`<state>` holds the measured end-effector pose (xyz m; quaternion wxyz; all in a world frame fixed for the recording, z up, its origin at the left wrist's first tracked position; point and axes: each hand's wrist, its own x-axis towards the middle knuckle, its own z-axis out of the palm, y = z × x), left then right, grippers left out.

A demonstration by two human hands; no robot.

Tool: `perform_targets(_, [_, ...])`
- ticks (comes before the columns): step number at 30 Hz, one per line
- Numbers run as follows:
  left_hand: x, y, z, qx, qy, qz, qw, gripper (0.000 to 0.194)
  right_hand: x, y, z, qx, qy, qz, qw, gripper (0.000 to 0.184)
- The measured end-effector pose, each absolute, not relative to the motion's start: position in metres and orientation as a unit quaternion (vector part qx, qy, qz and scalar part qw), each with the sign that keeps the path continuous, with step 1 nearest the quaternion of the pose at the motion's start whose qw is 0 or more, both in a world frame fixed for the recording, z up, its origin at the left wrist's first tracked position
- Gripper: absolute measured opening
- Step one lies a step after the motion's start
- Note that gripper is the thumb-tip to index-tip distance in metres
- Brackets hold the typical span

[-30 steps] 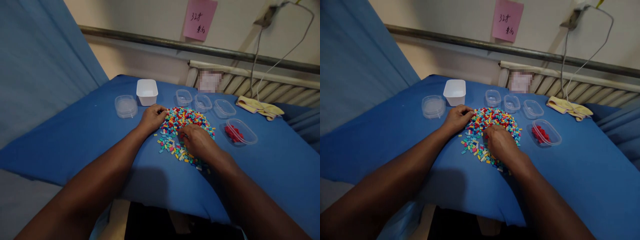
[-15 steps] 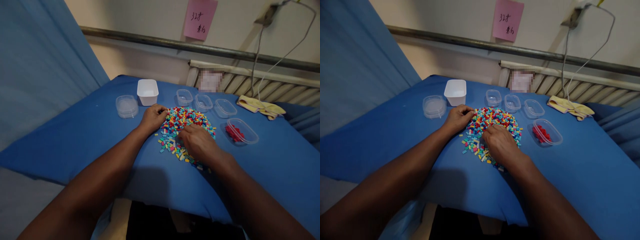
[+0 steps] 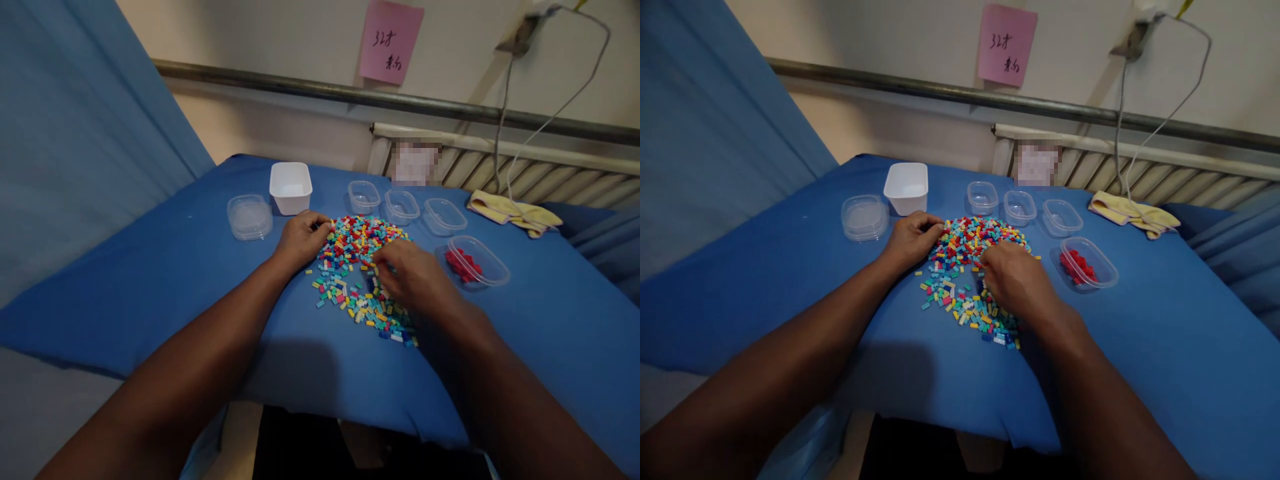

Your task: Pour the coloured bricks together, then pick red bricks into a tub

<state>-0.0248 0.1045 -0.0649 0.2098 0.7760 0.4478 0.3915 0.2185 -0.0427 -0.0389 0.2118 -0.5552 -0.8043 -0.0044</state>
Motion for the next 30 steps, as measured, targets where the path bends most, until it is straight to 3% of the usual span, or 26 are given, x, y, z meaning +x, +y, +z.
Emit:
perform_targets(4, [-0.024,0.100,-0.062,0.790,0.441,0.377,0.198,0.019,0.282,-0.059,-0.029,-0.666,-0.680,-0.093,0.294,0.020])
perform_targets(11, [-0.019,0.082,-0.052,0.876,0.329,0.319,0.152,0.020,0.348,-0.072,-0.034,-0.806,-0.535,-0.117,0.226,0.028])
perform_targets(14, [-0.015,0.068,-0.045,0.922,0.282,0.235,0.121,0.022,0.324,-0.064,-0.037,-0.767,-0.564,-0.133,0.276,0.031])
perform_targets(17, [-0.011,0.055,-0.037,0.950,0.265,0.141,0.084,0.024,0.278,-0.055,-0.044,-0.659,-0.669,-0.068,0.336,0.030])
perform_targets(23, [-0.010,0.052,-0.032,0.948,0.300,0.096,0.038,0.029,0.213,-0.031,-0.063,-0.514,-0.824,0.060,0.230,0.054])
perform_targets(30, [-0.015,0.053,-0.033,0.948,0.290,0.102,0.082,0.024,0.213,-0.025,-0.065,-0.535,-0.825,0.034,0.179,0.033])
